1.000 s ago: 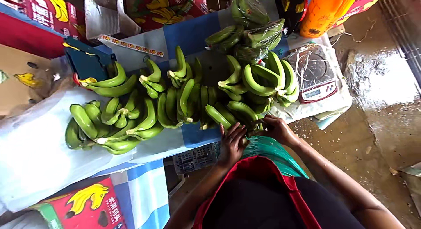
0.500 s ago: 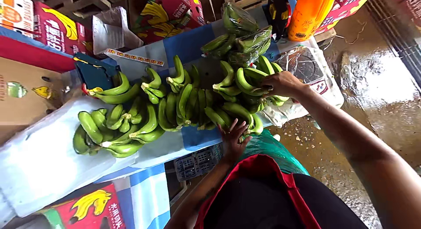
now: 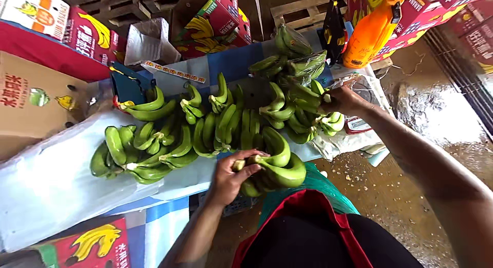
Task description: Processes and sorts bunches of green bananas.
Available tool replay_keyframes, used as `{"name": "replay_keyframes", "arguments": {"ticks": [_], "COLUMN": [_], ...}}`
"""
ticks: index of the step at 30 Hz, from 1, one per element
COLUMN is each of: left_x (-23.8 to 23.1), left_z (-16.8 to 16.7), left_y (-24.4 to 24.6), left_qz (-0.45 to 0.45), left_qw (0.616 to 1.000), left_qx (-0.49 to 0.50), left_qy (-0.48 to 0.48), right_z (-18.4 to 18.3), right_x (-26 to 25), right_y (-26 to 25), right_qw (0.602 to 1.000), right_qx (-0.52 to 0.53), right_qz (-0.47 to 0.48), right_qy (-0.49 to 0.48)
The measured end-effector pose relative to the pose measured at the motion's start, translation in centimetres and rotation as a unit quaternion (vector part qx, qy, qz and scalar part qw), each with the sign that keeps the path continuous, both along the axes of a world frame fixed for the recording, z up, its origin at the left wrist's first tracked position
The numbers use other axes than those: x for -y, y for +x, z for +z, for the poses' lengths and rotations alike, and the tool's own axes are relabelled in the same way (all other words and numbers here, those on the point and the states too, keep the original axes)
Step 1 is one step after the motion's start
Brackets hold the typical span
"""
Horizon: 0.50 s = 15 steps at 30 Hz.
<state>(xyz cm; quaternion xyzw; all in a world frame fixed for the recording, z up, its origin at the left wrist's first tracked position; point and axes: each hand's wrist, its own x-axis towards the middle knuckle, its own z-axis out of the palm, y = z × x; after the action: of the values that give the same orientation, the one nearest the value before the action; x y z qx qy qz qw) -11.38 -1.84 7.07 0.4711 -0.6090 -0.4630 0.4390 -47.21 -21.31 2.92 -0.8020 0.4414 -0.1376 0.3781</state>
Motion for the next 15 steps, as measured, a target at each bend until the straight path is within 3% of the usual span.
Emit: {"name": "replay_keyframes", "arguments": {"ticks": [4,7,10,13,15], "left_x": [2.8,7.7,14.5,19.9,22.9], "left_z": [5.1,5.9,2.6,-4.4,-8.9], "left_y": [3.0,3.3,3.2,4.9,4.0], "left_qz": [0.074,0.110,0.088,0.019,-0.057], "left_qw": [0.996,0.983,0.967,0.944,0.938], "left_qx": [0.037,0.104,0.158,0.229,0.210], "left_qy": [-0.043,-0.105,-0.177,-0.235,-0.270], "right_z": [2.7,5.1,5.6,5.0,4.6], "right_x": [-2.0,-5.6,-10.2,-15.2,-19.0], "right_y": [-0.3,-0.7,-1.3,-1.7,-2.5], "right_qw": [0.989,0.981,0.965,0.941,0.922], "right_qx": [0.112,0.112,0.120,0.165,0.178], "right_qz": [-0.091,-0.160,-0.227,-0.283,-0.336], "right_qy": [0.031,-0.009,-0.054,-0.086,-0.075]}}
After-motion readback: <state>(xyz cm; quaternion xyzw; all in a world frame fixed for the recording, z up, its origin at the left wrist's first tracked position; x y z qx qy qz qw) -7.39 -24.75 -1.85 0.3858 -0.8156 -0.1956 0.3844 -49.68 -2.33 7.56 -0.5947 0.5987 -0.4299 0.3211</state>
